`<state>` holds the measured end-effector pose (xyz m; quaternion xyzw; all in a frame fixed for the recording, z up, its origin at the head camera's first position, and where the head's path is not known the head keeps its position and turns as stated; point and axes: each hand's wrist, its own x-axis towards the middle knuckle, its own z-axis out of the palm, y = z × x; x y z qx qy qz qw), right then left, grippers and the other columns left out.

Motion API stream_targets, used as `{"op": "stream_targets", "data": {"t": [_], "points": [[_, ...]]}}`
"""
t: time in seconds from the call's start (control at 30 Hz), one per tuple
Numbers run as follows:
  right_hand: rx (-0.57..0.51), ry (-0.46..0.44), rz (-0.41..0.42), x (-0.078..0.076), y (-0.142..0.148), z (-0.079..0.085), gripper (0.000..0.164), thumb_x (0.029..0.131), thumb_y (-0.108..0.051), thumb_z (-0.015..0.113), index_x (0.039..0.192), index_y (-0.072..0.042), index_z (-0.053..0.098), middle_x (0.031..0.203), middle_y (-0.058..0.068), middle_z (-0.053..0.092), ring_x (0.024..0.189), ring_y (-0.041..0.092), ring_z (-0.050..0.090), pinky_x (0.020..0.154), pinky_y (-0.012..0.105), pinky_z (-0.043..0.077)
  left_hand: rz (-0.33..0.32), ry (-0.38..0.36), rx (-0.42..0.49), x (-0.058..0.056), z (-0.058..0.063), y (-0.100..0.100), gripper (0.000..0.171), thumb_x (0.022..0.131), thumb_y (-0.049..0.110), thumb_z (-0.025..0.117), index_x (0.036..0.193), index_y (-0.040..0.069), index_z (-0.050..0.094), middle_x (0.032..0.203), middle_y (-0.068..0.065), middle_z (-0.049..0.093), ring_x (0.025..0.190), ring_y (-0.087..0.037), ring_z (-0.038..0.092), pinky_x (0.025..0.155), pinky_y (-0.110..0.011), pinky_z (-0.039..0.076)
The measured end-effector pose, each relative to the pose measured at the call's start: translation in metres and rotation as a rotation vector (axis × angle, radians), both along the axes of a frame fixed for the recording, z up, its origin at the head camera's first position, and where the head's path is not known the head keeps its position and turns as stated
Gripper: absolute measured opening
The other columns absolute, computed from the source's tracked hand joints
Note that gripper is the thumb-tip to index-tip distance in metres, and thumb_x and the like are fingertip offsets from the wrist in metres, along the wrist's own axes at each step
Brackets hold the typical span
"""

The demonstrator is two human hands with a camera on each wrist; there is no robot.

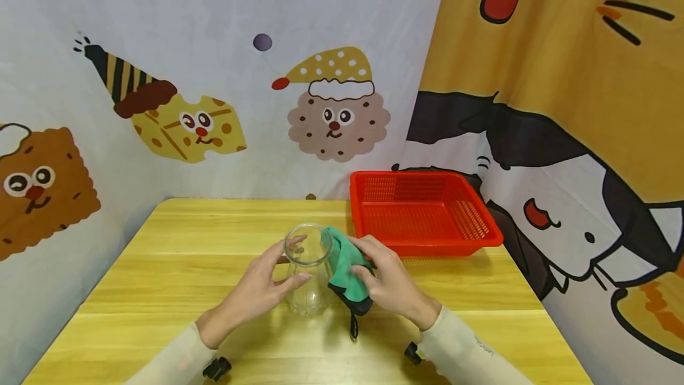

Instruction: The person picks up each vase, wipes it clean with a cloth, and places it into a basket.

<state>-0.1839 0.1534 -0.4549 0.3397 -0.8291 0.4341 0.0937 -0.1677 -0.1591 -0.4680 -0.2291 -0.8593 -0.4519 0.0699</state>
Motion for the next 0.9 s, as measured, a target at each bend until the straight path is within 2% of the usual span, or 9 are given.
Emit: {"op": "stream_targets", "data": {"t": [0.17,0.33,0.43,0.57,0.77,0.9], "points": [[-0.022,-0.045,0.057,0.001,-0.003,0.001,0.048,0.108,0.004,0.079,0.154,-0.007,0.072,0.137,0.005,0.072,0.111,0.014,0.074,0.091,0.027,0.073,-0.026,0.039,-0.016,0.001,0.000,0.002,0.073,0.107,0.028,0.088,0.171,0.015,0.056,0.160,-0.016,0.072,0.138,-0.038,0.078,0.113,-0.059,0.070],[-0.020,-0.047,0.061,0.000,-0.003,0.000,0.046,0.106,-0.005,0.083,0.151,-0.007,0.076,0.144,0.007,0.071,0.116,0.015,0.077,0.093,0.027,0.073,-0.045,0.055,-0.004,0.001,0.003,0.000,0.065,0.110,0.026,0.083,0.170,0.013,0.059,0.155,-0.021,0.075,0.132,-0.040,0.081,0.116,-0.061,0.067],[-0.016,-0.019,0.044,-0.001,-0.005,-0.001,0.047,0.105,-0.009,0.084,0.151,-0.007,0.077,0.145,0.007,0.072,0.120,0.016,0.078,0.095,0.027,0.073,-0.061,0.054,0.004,-0.001,0.005,-0.001,0.063,0.110,0.026,0.083,0.168,0.012,0.061,0.156,-0.022,0.075,0.136,-0.043,0.079,0.115,-0.060,0.067],[-0.037,0.023,0.028,-0.003,-0.010,-0.001,0.041,0.103,-0.010,0.087,0.144,-0.007,0.082,0.138,0.007,0.075,0.122,0.018,0.078,0.095,0.028,0.073,-0.075,0.056,0.008,-0.003,0.007,-0.003,0.062,0.109,0.025,0.084,0.166,0.012,0.063,0.156,-0.019,0.075,0.141,-0.044,0.076,0.114,-0.056,0.069],[-0.097,0.070,0.009,-0.005,-0.019,-0.001,0.035,0.097,-0.006,0.093,0.131,-0.006,0.088,0.126,0.006,0.079,0.110,0.019,0.083,0.085,0.028,0.075,-0.083,0.066,0.010,-0.006,0.006,-0.003,0.061,0.108,0.023,0.086,0.164,0.011,0.064,0.152,-0.018,0.078,0.137,-0.043,0.078,0.112,-0.056,0.070],[-0.089,0.116,-0.007,-0.004,-0.022,-0.002,0.031,0.095,-0.002,0.094,0.126,-0.004,0.090,0.121,0.007,0.080,0.109,0.023,0.083,0.087,0.027,0.075,-0.093,0.082,0.010,-0.005,0.004,-0.002,0.062,0.107,0.021,0.087,0.163,0.009,0.064,0.149,-0.018,0.079,0.130,-0.042,0.082,0.112,-0.059,0.070]]}}
